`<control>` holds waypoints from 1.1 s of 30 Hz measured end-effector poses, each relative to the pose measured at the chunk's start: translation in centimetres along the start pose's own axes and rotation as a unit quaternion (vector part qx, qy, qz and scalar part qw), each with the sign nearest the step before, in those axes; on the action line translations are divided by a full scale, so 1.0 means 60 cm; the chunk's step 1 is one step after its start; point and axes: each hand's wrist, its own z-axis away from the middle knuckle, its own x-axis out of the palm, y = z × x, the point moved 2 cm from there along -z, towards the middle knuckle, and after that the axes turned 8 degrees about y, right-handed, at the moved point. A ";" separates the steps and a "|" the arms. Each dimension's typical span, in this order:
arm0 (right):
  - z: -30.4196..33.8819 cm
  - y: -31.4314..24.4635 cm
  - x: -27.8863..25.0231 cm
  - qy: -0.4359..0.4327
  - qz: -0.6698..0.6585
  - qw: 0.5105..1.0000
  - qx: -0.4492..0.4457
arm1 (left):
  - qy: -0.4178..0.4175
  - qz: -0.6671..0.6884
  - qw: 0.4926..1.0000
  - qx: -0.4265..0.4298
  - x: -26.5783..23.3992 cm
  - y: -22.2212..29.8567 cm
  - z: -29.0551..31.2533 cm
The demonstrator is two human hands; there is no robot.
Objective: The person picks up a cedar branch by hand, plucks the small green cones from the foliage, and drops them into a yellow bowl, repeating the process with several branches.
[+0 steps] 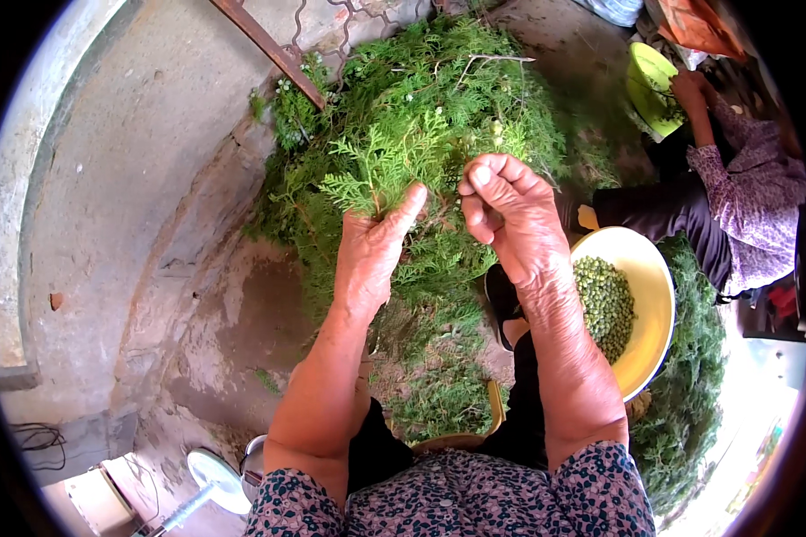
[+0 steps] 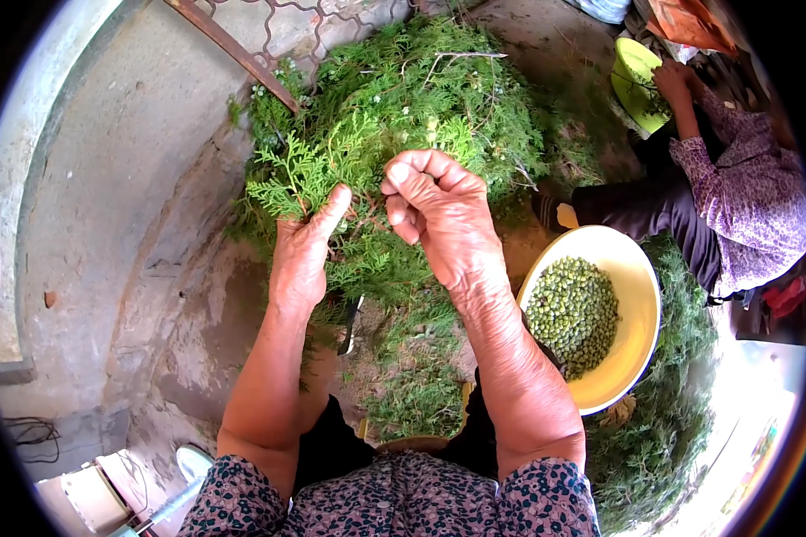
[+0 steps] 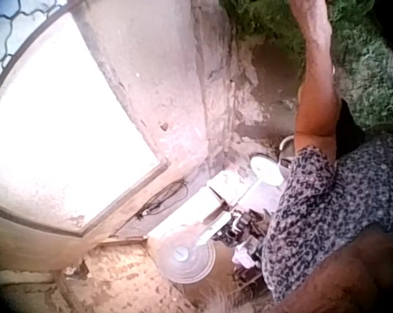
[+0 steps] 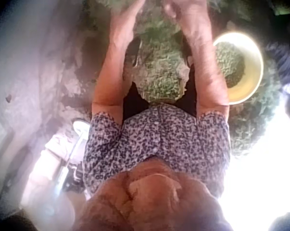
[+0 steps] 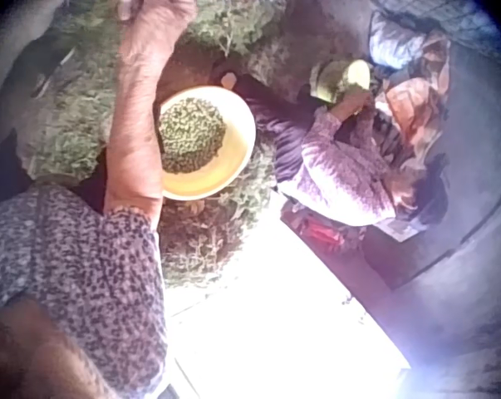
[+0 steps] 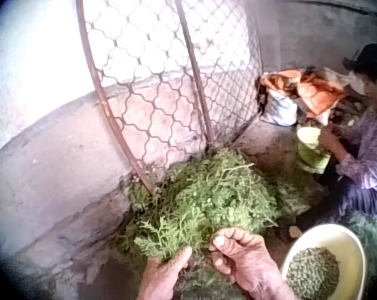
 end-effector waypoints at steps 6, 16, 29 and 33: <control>0.002 -0.001 0.007 0.041 0.132 0.990 -0.011 | -0.035 0.013 0.999 -0.007 -0.001 -0.007 0.001; 0.016 -0.046 0.006 0.079 0.128 0.958 -0.246 | 0.008 -0.413 0.730 0.545 0.007 0.013 0.007; 0.022 -0.036 0.020 -0.082 0.518 0.791 -0.316 | -0.013 -0.464 0.690 0.555 0.011 0.011 0.018; 0.014 -0.014 0.010 -0.067 0.482 0.799 -0.352 | -0.005 -0.459 0.688 0.562 0.008 0.010 0.018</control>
